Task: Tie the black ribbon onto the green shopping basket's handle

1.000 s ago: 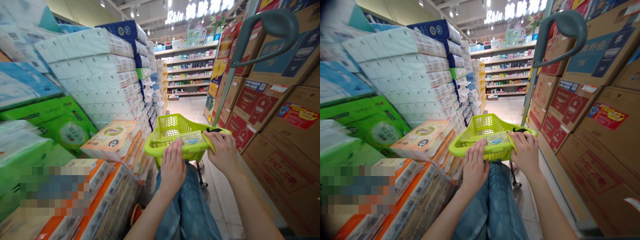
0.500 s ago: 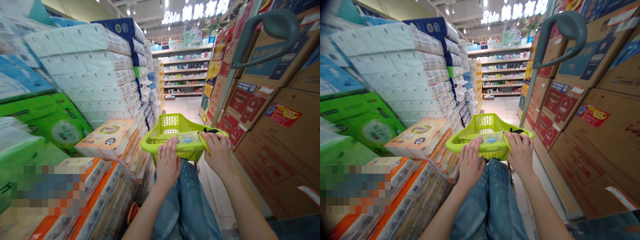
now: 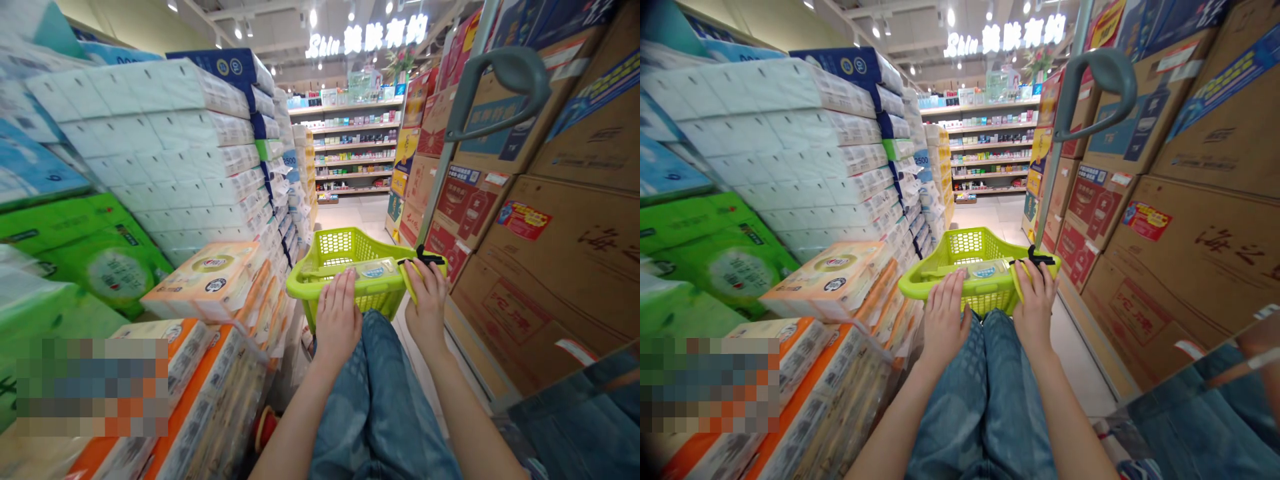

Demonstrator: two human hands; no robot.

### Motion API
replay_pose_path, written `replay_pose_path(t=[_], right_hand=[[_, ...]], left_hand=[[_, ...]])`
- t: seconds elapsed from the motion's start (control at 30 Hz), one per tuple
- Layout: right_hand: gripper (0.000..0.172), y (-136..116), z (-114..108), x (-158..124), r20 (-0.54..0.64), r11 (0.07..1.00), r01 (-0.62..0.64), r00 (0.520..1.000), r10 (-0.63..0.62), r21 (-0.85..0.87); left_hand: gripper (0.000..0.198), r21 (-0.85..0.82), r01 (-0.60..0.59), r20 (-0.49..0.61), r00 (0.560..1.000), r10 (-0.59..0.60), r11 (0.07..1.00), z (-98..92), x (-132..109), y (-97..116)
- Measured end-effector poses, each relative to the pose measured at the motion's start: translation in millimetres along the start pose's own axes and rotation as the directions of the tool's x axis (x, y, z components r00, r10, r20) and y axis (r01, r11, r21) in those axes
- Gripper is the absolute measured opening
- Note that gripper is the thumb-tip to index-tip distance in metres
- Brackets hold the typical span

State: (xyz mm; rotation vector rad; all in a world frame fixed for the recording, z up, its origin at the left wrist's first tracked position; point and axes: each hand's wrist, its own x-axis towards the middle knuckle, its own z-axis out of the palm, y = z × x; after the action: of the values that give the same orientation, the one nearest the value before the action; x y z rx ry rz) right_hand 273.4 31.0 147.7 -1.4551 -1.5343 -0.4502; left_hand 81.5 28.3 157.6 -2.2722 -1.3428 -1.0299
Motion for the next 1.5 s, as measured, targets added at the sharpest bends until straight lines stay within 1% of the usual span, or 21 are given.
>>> replay_pose_path(t=[0.07, 0.13, 0.23, 0.3, 0.37, 0.43, 0.57, 0.63, 0.7, 0.77, 0.87, 0.93, 0.97, 1.03, 1.13, 1.17, 1.23, 1.3, 1.37, 1.43, 1.5], right_hand=[[0.077, -15.3, 7.2, -5.2, -0.036, 0.998, -0.055, 0.998, 0.056, 0.035], [0.08, -39.9, 16.4, -12.7, -0.021, 0.997, -0.062, 0.998, 0.063, 0.052], [0.08, -76.0, 28.2, -25.0, 0.074, 0.997, 0.059, 0.995, -0.062, 0.042], [0.078, -85.2, 30.5, -30.1, 0.125, 0.99, 0.14, 0.982, -0.143, 0.032], [0.077, -76.9, 27.1, -30.5, 0.145, 0.981, 0.195, 0.97, -0.196, 0.019], [0.078, -54.8, 19.4, -26.2, 0.142, 0.977, 0.213, 0.967, -0.209, -0.007], [0.081, -6.3, 2.2, -12.4, 0.046, 0.993, 0.091, 0.995, -0.087, -0.078], [0.081, 1.4, -0.9, -8.4, 0.01, 0.996, 0.032, 0.999, -0.031, -0.087], [0.082, -6.8, 2.6, -8.5, -0.001, 0.998, -0.016, 1.0, 0.016, -0.067], [0.084, -26.8, 12.0, -12.6, -0.001, 0.998, -0.038, 0.999, 0.038, -0.041], [0.083, -60.3, 29.5, -22.7, 0.02, 0.999, 0.027, 0.999, -0.026, -0.042], [0.08, -72.5, 37.7, -29.3, 0.029, 0.994, 0.089, 0.996, -0.088, -0.06], [0.078, -73.6, 39.7, -31.8, 0.033, 0.991, 0.118, 0.993, -0.116, -0.068], [0.076, -65.5, 39.4, -34.6, 0.063, 0.978, 0.192, 0.98, -0.187, -0.077], [0.078, -36.2, 31.6, -32.5, 0.109, 0.956, 0.277, 0.958, -0.267, -0.095], [0.079, -25.3, 28.3, -30.5, 0.106, 0.956, 0.271, 0.96, -0.26, -0.109], [0.081, -7.3, 22.2, -25.5, 0.073, 0.968, 0.211, 0.977, -0.203, -0.138], [0.082, 0.4, 17.8, -20.7, 0.045, 0.98, 0.138, 0.99, -0.133, -0.143], [0.084, -5.2, 16.2, -18.0, 0.028, 0.993, 0.059, 0.998, -0.056, -0.105], [0.085, -22.9, 18.0, -18.6, 0.012, 0.999, -0.008, 1.0, 0.008, -0.039], [0.083, -47.0, 23.0, -22.7, 0.021, 1.0, -0.002, 1.0, 0.002, 0.01]], left_hand=[[0.069, 0.028, 0.013, -0.001, 1.0, -0.013, 1.0, 1.2, -1.4, 1.4], [0.071, 0.067, 0.021, -0.002, 1.0, -0.021, 0.998, 3.0, -2.7, -0.5], [0.07, 0.102, 0.006, 0.004, 1.0, -0.006, 0.995, 4.7, -3.7, -6.4], [0.069, 0.101, -0.011, 0.012, 1.0, 0.01, 0.995, 4.5, -3.8, -9.1], [0.071, 0.091, -0.018, 0.012, 1.0, 0.017, 0.996, 3.5, -3.9, -9.6], [0.075, 0.078, -0.016, 0.002, 1.0, 0.016, 0.997, 2.7, -4.1, -8.5], [0.077, 0.077, -0.012, -0.006, 1.0, 0.012, 0.997, 3.9, -4.6, -6.3], [0.075, 0.087, -0.006, -0.009, 1.0, 0.007, 0.996, 6.2, -4.9, -5.4], [0.074, 0.1, 0.003, -0.014, 1.0, -0.002, 0.995, 9.5, -5.6, -4.5], [0.074, 0.119, 0.012, -0.023, 1.0, -0.01, 0.993, 13.1, -6.9, -3.5], [0.074, 0.152, 0.018, -0.051, 0.999, -0.011, 0.988, 17.5, -10.0, -3.1], [0.073, 0.163, 0.016, -0.07, 0.998, -0.005, 0.986, 18.9, -11.7, -3.6], [0.072, 0.166, 0.013, -0.076, 0.997, 0.0, 0.986, 19.2, -12.2, -4.1], [0.073, 0.171, 0.011, -0.082, 0.997, 0.003, 0.985, 19.2, -12.3, -5.0], [0.075, 0.188, 0.019, -0.072, 0.997, -0.005, 0.982, 18.6, -11.0, -5.8], [0.076, 0.194, 0.023, -0.065, 0.998, -0.01, 0.981, 18.4, -10.5, -5.6], [0.075, 0.2, 0.033, -0.053, 0.998, -0.023, 0.979, 17.8, -9.4, -4.4], [0.073, 0.197, 0.042, -0.049, 0.998, -0.033, 0.979, 17.7, -8.4, -2.5], [0.073, 0.191, 0.049, -0.057, 0.998, -0.039, 0.98, 18.2, -7.7, -0.5], [0.073, 0.184, 0.054, -0.072, 0.997, -0.042, 0.981, 19.4, -7.7, 0.6], [0.073, 0.186, 0.058, -0.083, 0.996, -0.043, 0.981, 20.7, -8.4, 0.1]])
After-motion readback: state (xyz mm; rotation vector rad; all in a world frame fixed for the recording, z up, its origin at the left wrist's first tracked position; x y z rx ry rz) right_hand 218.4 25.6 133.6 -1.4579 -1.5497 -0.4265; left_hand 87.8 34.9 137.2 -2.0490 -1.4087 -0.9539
